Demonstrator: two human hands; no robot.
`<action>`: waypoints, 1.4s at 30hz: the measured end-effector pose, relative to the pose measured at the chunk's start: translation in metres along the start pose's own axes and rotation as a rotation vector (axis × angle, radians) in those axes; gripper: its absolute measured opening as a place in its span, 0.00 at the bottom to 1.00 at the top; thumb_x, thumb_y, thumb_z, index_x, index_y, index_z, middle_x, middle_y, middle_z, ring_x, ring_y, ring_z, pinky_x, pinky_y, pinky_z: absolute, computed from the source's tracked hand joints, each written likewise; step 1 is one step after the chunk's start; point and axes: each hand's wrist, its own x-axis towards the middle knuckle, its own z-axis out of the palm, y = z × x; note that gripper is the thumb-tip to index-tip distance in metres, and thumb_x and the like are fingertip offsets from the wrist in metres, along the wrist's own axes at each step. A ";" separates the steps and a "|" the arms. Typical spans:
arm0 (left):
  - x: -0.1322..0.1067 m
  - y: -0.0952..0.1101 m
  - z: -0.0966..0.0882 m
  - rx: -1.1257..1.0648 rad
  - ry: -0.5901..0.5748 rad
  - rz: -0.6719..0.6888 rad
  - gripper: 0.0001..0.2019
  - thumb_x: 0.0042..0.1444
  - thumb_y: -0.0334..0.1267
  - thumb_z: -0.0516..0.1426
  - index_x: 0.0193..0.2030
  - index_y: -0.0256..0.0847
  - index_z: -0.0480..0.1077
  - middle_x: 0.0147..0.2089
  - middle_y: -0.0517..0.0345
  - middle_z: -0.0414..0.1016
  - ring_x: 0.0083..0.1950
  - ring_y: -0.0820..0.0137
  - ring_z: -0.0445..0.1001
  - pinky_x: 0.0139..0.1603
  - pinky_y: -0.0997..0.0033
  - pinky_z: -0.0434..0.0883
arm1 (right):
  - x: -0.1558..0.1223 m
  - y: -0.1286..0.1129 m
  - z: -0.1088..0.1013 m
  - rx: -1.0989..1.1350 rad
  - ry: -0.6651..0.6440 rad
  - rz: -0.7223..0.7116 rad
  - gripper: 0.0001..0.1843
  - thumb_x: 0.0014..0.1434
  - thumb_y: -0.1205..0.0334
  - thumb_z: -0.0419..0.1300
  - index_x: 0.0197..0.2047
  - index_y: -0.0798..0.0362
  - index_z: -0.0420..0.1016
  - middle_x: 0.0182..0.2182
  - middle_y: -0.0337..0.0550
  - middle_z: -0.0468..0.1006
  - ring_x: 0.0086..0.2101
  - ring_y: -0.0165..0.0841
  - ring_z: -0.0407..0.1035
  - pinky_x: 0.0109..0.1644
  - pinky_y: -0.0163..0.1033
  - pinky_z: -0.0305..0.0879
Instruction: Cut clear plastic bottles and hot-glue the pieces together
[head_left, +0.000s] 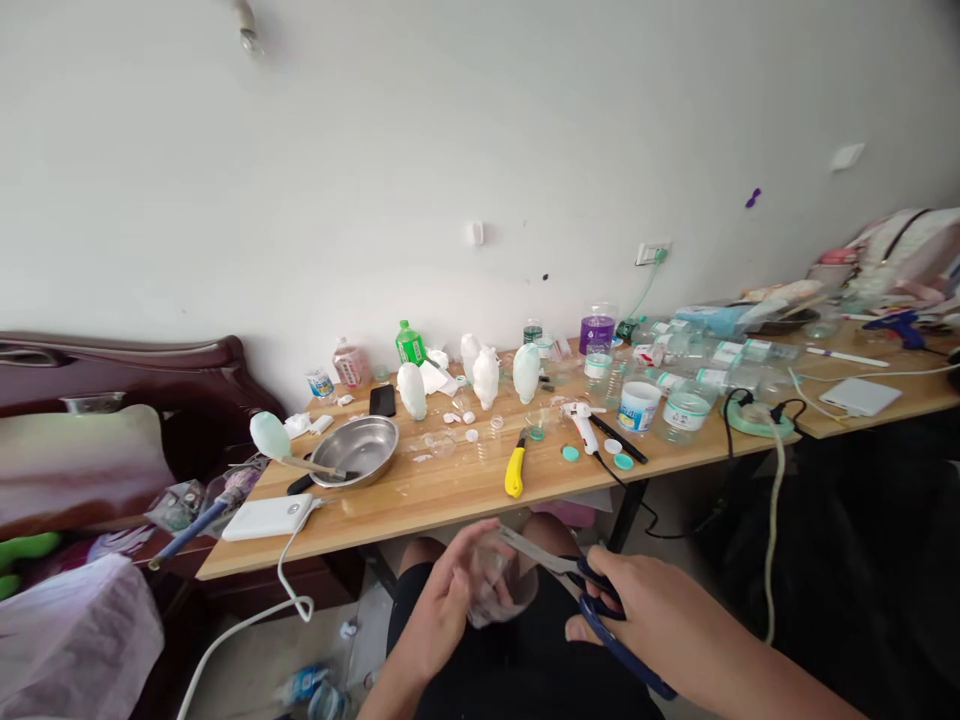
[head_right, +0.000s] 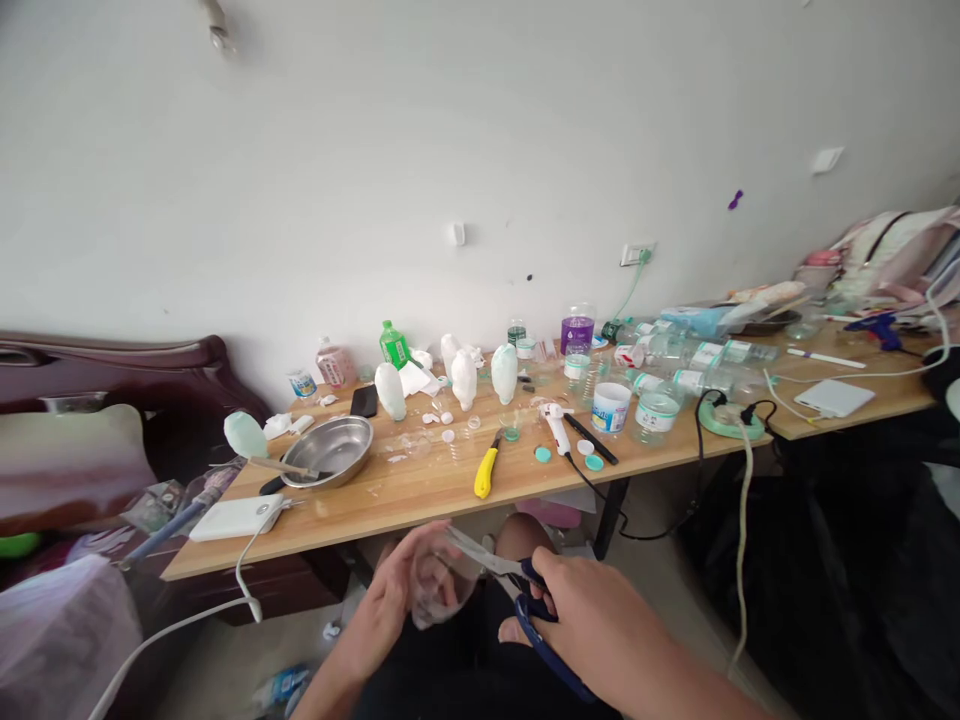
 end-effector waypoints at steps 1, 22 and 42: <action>-0.003 0.000 0.001 0.090 0.062 0.040 0.38 0.55 0.64 0.54 0.67 0.45 0.59 0.57 0.43 0.70 0.42 0.62 0.75 0.46 0.60 0.72 | 0.000 0.000 0.000 0.014 0.002 0.009 0.15 0.51 0.49 0.66 0.29 0.48 0.65 0.30 0.40 0.80 0.32 0.41 0.75 0.30 0.36 0.52; 0.005 -0.015 0.042 0.215 0.331 0.029 0.34 0.42 0.38 0.71 0.53 0.46 0.59 0.44 0.59 0.72 0.31 0.75 0.65 0.34 0.73 0.68 | 0.005 0.007 0.005 -0.100 -0.045 -0.059 0.20 0.52 0.45 0.65 0.34 0.48 0.63 0.33 0.44 0.80 0.35 0.45 0.76 0.30 0.37 0.53; 0.006 -0.008 0.009 -0.036 0.106 0.104 0.30 0.41 0.40 0.72 0.47 0.45 0.61 0.46 0.54 0.73 0.44 0.66 0.71 0.48 0.65 0.68 | -0.001 0.005 -0.004 -0.082 -0.093 -0.090 0.17 0.49 0.56 0.67 0.31 0.48 0.60 0.29 0.39 0.76 0.32 0.40 0.74 0.29 0.35 0.52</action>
